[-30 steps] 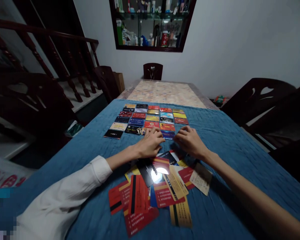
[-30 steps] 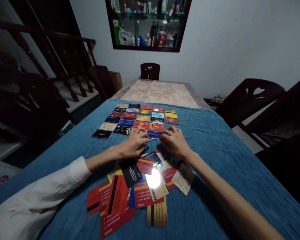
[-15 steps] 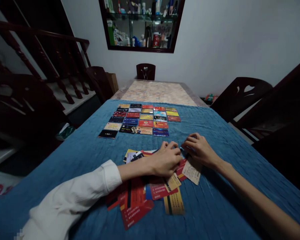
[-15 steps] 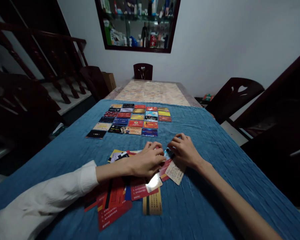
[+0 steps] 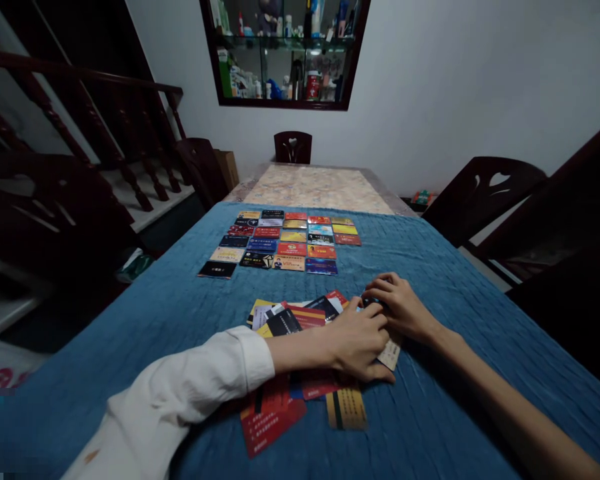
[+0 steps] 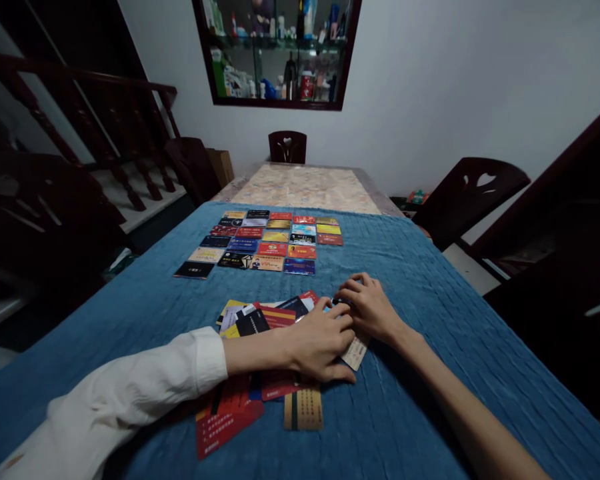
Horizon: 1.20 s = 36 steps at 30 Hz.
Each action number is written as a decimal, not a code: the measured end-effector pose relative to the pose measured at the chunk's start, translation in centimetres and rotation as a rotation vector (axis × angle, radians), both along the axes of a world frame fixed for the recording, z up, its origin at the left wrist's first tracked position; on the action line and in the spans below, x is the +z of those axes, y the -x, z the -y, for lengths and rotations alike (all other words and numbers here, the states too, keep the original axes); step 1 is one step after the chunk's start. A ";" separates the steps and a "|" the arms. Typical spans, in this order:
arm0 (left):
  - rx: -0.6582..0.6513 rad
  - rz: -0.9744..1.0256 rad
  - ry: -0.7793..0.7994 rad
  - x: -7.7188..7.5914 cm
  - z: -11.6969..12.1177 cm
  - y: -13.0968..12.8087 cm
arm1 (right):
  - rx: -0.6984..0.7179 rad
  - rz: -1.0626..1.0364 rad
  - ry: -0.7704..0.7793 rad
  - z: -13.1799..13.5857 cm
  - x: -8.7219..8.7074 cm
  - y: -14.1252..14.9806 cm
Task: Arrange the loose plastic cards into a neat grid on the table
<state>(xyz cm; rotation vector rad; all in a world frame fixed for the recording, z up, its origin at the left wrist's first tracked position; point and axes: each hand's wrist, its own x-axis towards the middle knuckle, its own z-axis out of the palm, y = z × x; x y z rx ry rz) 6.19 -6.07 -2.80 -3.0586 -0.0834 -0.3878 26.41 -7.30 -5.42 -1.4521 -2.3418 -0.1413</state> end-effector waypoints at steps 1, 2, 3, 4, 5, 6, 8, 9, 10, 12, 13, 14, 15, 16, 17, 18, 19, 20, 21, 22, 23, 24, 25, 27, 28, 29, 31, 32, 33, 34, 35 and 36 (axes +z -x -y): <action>0.000 0.010 -0.011 0.0 0.0 0.0 | 0.001 -0.007 0.007 0.0 0.0 0.0; 0.000 0.015 -0.024 0.0 0.0 -0.1 | 0.003 -0.013 0.017 0.1 0.1 0.0; 0.000 0.016 -0.038 0.0 0.0 0.0 | 0.006 -0.019 0.027 0.1 0.1 0.0; 0.003 0.014 -0.050 0.1 0.1 0.0 | 0.007 -0.025 0.035 0.2 0.2 0.0; 0.009 0.011 -0.059 0.1 0.1 0.0 | 0.009 -0.031 0.041 0.2 0.2 0.1; 0.017 0.009 -0.064 0.2 0.2 0.0 | 0.011 -0.040 0.042 0.2 0.2 0.1; 0.036 0.008 -0.069 0.2 0.2 0.1 | 0.023 -0.059 0.043 0.4 0.2 0.1; 0.043 0.010 -0.072 0.2 0.2 0.2 | 0.034 -0.071 0.044 0.4 0.2 0.1; 0.044 0.010 -0.078 0.1 0.2 0.3 | 0.046 -0.084 0.046 0.5 0.2 0.1; 0.043 0.012 -0.095 0.1 0.1 0.6 | 0.062 -0.116 0.050 0.6 0.3 0.2; 0.047 0.017 -0.105 0.0 0.0 0.8 | 0.073 -0.132 0.057 0.7 0.4 0.3; 0.056 0.025 -0.113 0.0 -0.1 1.0 | 0.088 -0.146 0.067 0.8 0.6 0.4; 0.069 0.034 -0.119 0.0 -0.3 1.2 | 0.107 -0.158 0.080 0.9 0.7 0.4; 0.085 0.043 -0.122 0.0 -0.5 1.4 | 0.125 -0.168 0.094 1.0 0.9 0.5; 0.099 0.049 -0.124 0.0 -0.6 1.6 | 0.139 -0.177 0.107 1.0 1.0 0.5; 0.110 0.052 -0.126 0.0 -0.8 1.8 | 0.146 -0.184 0.118 1.1 1.1 0.5; 0.115 0.051 -0.128 0.0 -1.1 2.0 | 0.148 -0.190 0.127 1.2 1.2 0.5; 0.118 0.049 -0.131 0.0 -1.3 2.2 | 0.148 -0.194 0.135 1.2 1.2 0.4; 0.118 0.047 -0.135 0.1 -1.5 2.4 | 0.152 -0.197 0.143 1.3 1.2 0.3; 0.120 0.044 -0.138 0.2 -1.8 2.6 | 0.158 -0.200 0.148 1.4 1.2 0.1; 0.123 0.040 -0.139 0.3 -2.1 2.8 | 0.168 -0.203 0.151 1.5 1.2 0.0; 0.129 0.035 -0.135 0.5 -2.4 3.0 | 0.174 -0.206 0.149 1.6 1.2 0.0; 0.137 0.031 -0.127 0.7 -2.7 3.2 | 0.172 -0.211 0.142 1.7 1.2 0.0; 0.154 0.033 -0.094 1.0 -3.4 3.5 | 0.142 -0.216 0.113 1.7 1.2 0.2; 0.161 0.040 -0.068 1.2 -3.7 3.7 | 0.119 -0.218 0.093 1.7 1.1 0.4; 0.165 0.050 -0.035 1.3 -4.1 3.8 | 0.093 -0.220 0.072 1.6 1.1 0.6; 0.166 0.068 0.057 1.3 -4.9 4.0 | 0.045 -0.223 0.032 1.4 0.9 1.1; 0.165 0.078 0.112 1.3 -5.3 4.2 | 0.025 -0.225 0.016 1.3 0.7 1.3; 0.165 0.088 0.164 1.3 -5.6 4.3 | 0.007 -0.228 -0.001 1.1 0.6 1.4; 0.171 0.102 0.211 1.2 -5.9 4.4 | -0.008 -0.234 -0.016 1.0 0.4 1.5; 0.184 0.119 0.248 1.1 -6.2 4.4 | -0.019 -0.244 -0.031 0.9 0.2 1.6; 0.199 0.134 0.276 1.1 -6.4 4.5 | -0.028 -0.256 -0.046 0.8 0.1 1.6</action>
